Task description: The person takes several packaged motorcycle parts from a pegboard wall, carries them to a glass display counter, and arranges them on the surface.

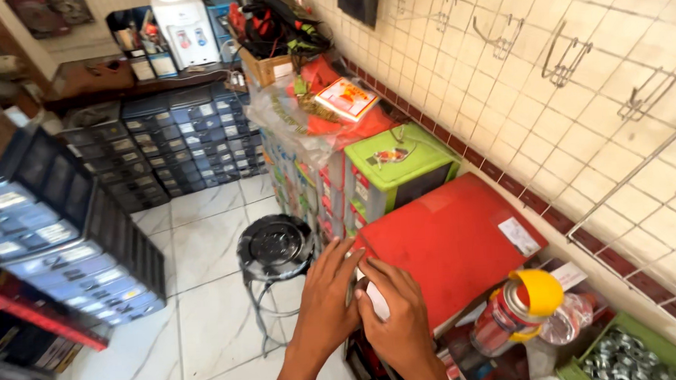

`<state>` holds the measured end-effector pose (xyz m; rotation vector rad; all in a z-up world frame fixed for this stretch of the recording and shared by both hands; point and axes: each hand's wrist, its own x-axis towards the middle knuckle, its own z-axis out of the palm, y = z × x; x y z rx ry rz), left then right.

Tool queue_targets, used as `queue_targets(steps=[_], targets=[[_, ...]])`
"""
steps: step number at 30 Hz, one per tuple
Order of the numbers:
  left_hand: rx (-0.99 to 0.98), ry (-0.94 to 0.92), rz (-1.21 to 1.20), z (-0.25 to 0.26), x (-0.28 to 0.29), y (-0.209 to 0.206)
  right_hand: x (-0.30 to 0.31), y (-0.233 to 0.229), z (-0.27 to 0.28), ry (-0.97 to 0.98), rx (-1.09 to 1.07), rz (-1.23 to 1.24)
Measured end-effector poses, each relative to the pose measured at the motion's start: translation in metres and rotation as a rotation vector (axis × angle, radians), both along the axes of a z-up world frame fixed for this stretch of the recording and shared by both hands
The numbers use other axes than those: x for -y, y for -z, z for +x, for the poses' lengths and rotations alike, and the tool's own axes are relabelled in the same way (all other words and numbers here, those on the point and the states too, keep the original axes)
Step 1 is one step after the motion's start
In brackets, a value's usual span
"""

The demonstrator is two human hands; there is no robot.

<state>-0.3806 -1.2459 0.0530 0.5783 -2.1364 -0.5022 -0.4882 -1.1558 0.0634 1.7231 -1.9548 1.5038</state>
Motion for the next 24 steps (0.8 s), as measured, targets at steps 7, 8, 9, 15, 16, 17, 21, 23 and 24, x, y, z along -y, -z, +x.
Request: queue_targets(steps=[7, 8, 9, 15, 16, 17, 21, 23, 24], targets=[[-0.064, 0.107, -0.057, -0.033, 0.062, -0.012, 0.042, -0.013, -0.025, 0.118, -0.086, -0.031], [-0.065, 0.13, -0.055, -0.036, 0.074, -0.013, 0.052, -0.018, -0.025, 0.138, -0.098, -0.032], [-0.066, 0.154, -0.052, -0.039, 0.088, -0.014, 0.063, -0.023, -0.024, 0.152, -0.095, -0.037], [-0.153, 0.239, -0.087, -0.065, 0.184, -0.03, 0.127, -0.074, -0.025, 0.256, -0.117, -0.043], [-0.158, 0.248, -0.11, -0.069, 0.201, -0.037, 0.14, -0.082, -0.026, 0.276, -0.134, -0.04], [-0.163, 0.257, -0.133, -0.072, 0.217, -0.043, 0.155, -0.09, -0.029, 0.296, -0.151, -0.036], [-0.205, 0.326, -0.214, -0.088, 0.29, -0.069, 0.216, -0.122, -0.057, 0.288, -0.224, -0.053], [-0.223, 0.369, -0.193, -0.095, 0.325, -0.079, 0.243, -0.139, -0.08, 0.301, -0.267, -0.034], [-0.234, 0.392, -0.183, -0.1, 0.341, -0.085, 0.257, -0.149, -0.093, 0.302, -0.245, -0.019]])
